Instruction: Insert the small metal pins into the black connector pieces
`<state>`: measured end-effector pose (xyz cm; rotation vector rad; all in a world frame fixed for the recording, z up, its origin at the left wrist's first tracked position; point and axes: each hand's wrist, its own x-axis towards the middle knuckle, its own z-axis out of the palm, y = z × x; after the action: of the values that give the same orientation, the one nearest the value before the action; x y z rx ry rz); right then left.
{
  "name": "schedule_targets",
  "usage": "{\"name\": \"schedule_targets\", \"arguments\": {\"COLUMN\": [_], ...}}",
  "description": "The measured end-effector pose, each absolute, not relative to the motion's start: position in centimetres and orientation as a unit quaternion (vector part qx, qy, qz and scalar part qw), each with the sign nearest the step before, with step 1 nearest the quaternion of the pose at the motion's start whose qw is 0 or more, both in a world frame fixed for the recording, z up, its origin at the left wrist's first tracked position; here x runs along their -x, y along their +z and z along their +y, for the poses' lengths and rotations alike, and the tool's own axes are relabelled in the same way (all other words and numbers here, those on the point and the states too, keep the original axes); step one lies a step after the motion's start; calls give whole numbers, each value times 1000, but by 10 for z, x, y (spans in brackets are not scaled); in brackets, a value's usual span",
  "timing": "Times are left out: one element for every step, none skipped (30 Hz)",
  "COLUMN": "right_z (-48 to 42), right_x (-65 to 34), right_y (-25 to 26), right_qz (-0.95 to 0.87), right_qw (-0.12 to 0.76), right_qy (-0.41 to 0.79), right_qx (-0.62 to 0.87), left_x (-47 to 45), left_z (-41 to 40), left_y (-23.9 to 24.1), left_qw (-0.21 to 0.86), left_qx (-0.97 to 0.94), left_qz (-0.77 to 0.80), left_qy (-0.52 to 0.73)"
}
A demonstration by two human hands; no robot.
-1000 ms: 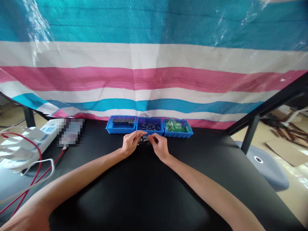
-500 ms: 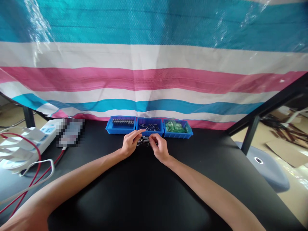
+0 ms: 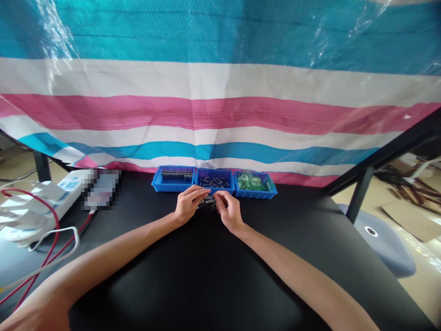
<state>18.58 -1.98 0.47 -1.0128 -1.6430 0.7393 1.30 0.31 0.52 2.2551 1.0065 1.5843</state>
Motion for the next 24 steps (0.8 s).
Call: {"name": "schedule_targets", "arguments": {"right_z": [-20,-20,-20,-19,-19,-19,-19,-19,-19,-19,-19,-19,-19,-19,-19,-19,-19,-19,-19,-19,-19,-19,-19,-19], "right_x": [-186,-186,-186,-186,-186,-186,-186,-186,-186,-186,-186,-186,-186,-186,-186,-185,-185,-185,-185,-185,-185,-185,-185,-185], "right_y": [5,5,5,5,5,5,5,5,5,5,5,5,5,5,5,5,5,5,5,5,5,5,5,5], "right_qz": [-683,-684,-686,-687,-689,-689,-690,-690,-690,-691,-691,-692,-692,-692,-692,-693,-693,-693,-693,-693,-694,-693,-693,-692], "right_qw": [512,511,510,509,508,508,507,508,508,508,508,509,509,509,509,509,509,508,508,508,508,508,509,509], "right_qy": [307,307,307,307,306,305,304,304,303,302,302,300,299,298,297,296,296,295,295,295,295,295,296,295], "right_qx": [420,420,419,418,417,417,417,417,416,416,416,415,415,415,416,417,417,418,418,417,417,417,417,418], "left_x": [-13,-13,-13,-14,-14,-14,-14,-14,-14,-15,-15,-15,-15,-15,-15,-15,-15,-15,-15,-14,-14,-14,-14,-14], "left_z": [3,3,3,2,2,1,1,1,1,0,0,0,0,0,0,0,1,1,1,1,1,1,1,1], "left_y": [5,5,6,6,6,7,7,8,8,8,8,8,8,8,8,8,8,8,8,8,8,8,8,8], "left_qw": [104,104,104,105,106,106,106,105,105,105,105,105,105,104,103,102,102,101,100,99,99,99,100,103], "left_qx": [-763,-762,-761,-761,-762,-763,-764,-765,-766,-767,-768,-769,-769,-769,-770,-770,-771,-772,-772,-772,-772,-773,-773,-774], "left_qz": [340,338,336,333,330,328,327,326,326,325,324,322,320,318,316,314,312,311,310,309,308,306,305,304], "left_qy": [540,543,545,547,547,547,546,546,544,543,542,542,543,544,545,546,546,546,546,547,547,547,547,546]}}
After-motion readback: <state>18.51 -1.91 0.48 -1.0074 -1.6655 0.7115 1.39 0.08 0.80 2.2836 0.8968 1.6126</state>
